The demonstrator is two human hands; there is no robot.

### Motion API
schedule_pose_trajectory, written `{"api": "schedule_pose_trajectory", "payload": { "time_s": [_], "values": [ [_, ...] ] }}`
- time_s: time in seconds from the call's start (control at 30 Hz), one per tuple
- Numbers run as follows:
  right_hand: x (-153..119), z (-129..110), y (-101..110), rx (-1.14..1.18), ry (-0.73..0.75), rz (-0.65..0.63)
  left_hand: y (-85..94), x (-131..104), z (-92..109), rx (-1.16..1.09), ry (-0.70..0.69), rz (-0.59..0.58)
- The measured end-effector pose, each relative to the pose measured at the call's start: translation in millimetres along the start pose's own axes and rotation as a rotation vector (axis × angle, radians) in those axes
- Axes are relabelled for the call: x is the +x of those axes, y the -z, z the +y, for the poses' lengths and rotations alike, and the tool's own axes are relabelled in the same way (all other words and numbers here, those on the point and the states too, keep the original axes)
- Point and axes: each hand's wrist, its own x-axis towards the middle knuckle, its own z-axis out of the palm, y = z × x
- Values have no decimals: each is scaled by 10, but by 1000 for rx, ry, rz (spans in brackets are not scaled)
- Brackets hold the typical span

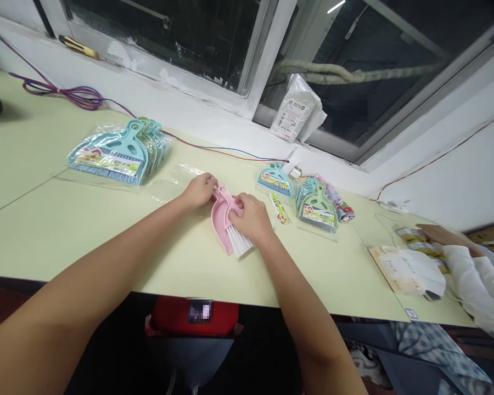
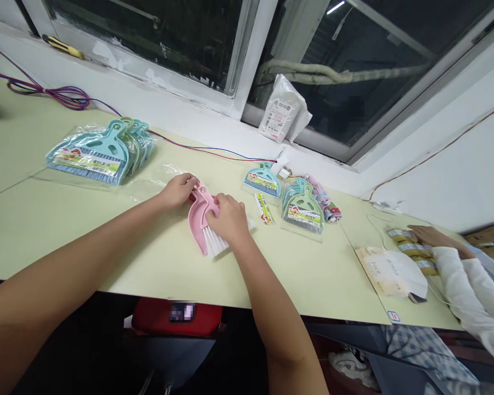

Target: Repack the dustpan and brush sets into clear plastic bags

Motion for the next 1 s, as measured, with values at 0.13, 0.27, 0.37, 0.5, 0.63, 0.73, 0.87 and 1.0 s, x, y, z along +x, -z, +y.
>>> {"api": "schedule_pose_trajectory", "payload": {
  "time_s": [0.13, 0.27, 0.37, 0.5, 0.63, 0.73, 0.87, 1.0],
  "values": [
    [11, 20, -50, -22, -17, -19, -85, -72, 51, -306, 118, -153],
    [20, 44, -53, 5, -17, -16, -124, -110, 81, -437, 129, -219],
    [25, 56, -63, 17, -18, -16, -144, -115, 69, -450, 129, -249],
    [29, 57, -88, 45, -17, -36, -165, -119, 39, -362, 109, -208],
    [26, 50, -100, 58, -26, -32, -173, -109, 8, -334, 96, -179],
    [22, 46, -105, 62, -23, -31, -175, -109, 4, -341, 97, -193],
    [23, 49, -109, 67, -33, -27, -166, -133, 38, -353, 89, -218],
    [29, 66, -121, 68, -41, -21, -154, -146, 62, -347, 117, -241]
  ]
}}
